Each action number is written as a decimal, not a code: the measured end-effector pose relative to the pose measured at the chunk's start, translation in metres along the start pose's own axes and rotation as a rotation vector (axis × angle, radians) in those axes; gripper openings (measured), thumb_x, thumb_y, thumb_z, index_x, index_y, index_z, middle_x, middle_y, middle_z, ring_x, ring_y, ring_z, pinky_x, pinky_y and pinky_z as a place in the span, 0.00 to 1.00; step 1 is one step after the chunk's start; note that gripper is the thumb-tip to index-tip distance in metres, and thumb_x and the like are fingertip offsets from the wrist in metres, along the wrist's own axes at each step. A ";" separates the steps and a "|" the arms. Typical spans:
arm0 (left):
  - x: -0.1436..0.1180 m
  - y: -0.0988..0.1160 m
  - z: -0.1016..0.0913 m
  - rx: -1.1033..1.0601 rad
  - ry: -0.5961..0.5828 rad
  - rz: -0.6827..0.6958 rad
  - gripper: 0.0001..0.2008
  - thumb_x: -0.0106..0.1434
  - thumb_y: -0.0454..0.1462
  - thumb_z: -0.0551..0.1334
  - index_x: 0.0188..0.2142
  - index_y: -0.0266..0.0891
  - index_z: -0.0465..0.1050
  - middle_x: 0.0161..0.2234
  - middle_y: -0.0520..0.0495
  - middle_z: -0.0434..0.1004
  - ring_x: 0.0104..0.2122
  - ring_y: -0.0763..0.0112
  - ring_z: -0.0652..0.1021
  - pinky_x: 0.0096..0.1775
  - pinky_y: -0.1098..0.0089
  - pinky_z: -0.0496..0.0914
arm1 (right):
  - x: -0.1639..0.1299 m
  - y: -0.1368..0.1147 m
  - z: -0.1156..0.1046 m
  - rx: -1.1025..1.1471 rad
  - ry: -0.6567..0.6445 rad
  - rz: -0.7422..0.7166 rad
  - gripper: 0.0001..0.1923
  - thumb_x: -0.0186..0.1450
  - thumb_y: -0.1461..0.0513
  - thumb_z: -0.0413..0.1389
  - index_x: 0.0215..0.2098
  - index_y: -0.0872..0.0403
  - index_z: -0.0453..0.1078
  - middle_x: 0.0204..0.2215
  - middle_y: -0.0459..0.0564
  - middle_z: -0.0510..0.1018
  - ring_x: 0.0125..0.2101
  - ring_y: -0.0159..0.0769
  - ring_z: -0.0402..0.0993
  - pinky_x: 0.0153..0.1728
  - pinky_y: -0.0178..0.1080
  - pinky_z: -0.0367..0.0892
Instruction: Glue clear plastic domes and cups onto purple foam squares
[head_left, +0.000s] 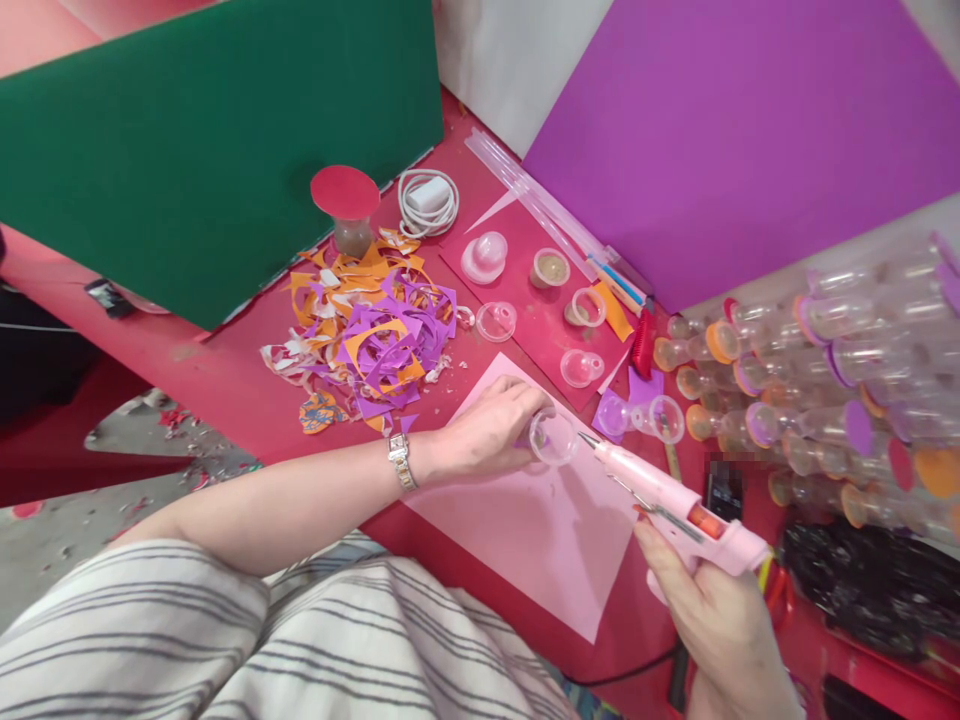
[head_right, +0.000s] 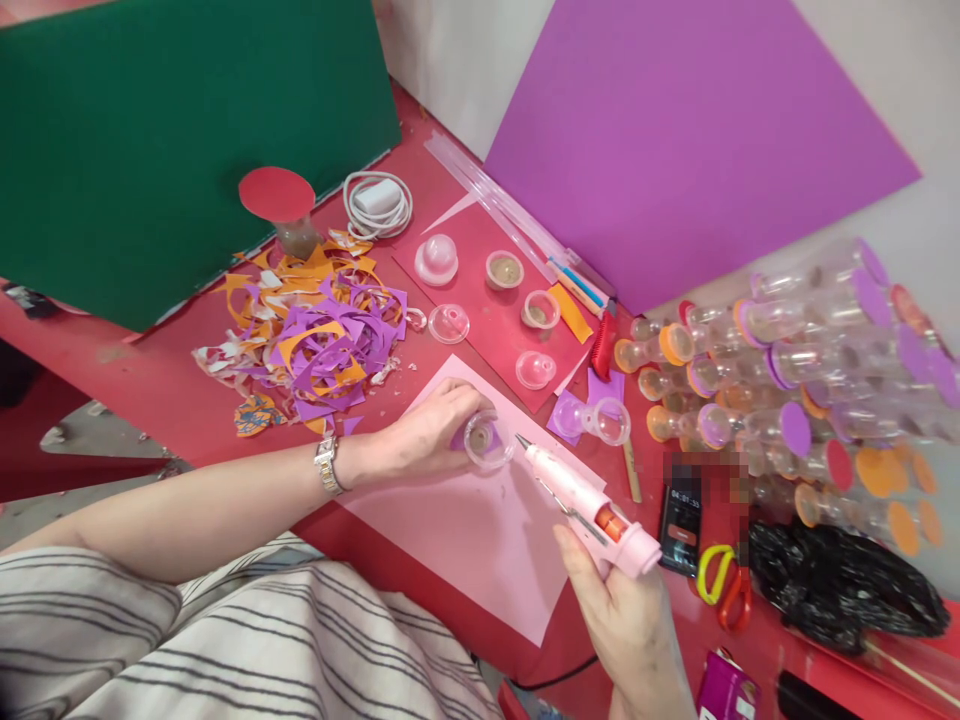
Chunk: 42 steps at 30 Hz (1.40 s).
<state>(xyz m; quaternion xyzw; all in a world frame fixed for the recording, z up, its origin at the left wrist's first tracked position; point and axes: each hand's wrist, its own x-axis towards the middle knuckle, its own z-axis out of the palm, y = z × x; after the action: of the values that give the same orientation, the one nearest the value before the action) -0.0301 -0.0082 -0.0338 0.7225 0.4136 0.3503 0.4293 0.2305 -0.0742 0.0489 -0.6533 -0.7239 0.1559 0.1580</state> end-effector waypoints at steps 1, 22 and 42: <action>0.000 0.000 0.000 0.000 -0.003 0.004 0.15 0.55 0.37 0.67 0.40 0.41 0.66 0.38 0.46 0.73 0.47 0.59 0.70 0.49 0.61 0.67 | 0.001 0.000 0.000 0.005 -0.005 0.008 0.19 0.61 0.46 0.58 0.32 0.53 0.78 0.26 0.51 0.83 0.23 0.39 0.79 0.28 0.36 0.78; 0.002 0.005 -0.005 -0.098 -0.035 -0.028 0.24 0.53 0.37 0.69 0.48 0.41 0.65 0.47 0.42 0.72 0.51 0.55 0.71 0.54 0.56 0.68 | -0.007 0.007 -0.010 0.132 -0.057 0.072 0.20 0.59 0.45 0.61 0.26 0.53 0.79 0.20 0.49 0.81 0.15 0.35 0.74 0.15 0.32 0.71; 0.004 0.006 -0.002 -0.024 0.000 -0.029 0.15 0.54 0.35 0.69 0.36 0.41 0.62 0.36 0.48 0.70 0.41 0.63 0.71 0.48 0.62 0.67 | -0.016 -0.013 -0.008 0.115 -0.038 -0.013 0.18 0.64 0.47 0.58 0.33 0.53 0.74 0.25 0.50 0.81 0.19 0.36 0.75 0.20 0.35 0.73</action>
<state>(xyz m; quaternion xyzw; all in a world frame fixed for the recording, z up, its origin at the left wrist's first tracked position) -0.0278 -0.0055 -0.0269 0.7112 0.4196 0.3489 0.4432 0.2242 -0.0908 0.0611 -0.6352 -0.7209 0.2084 0.1826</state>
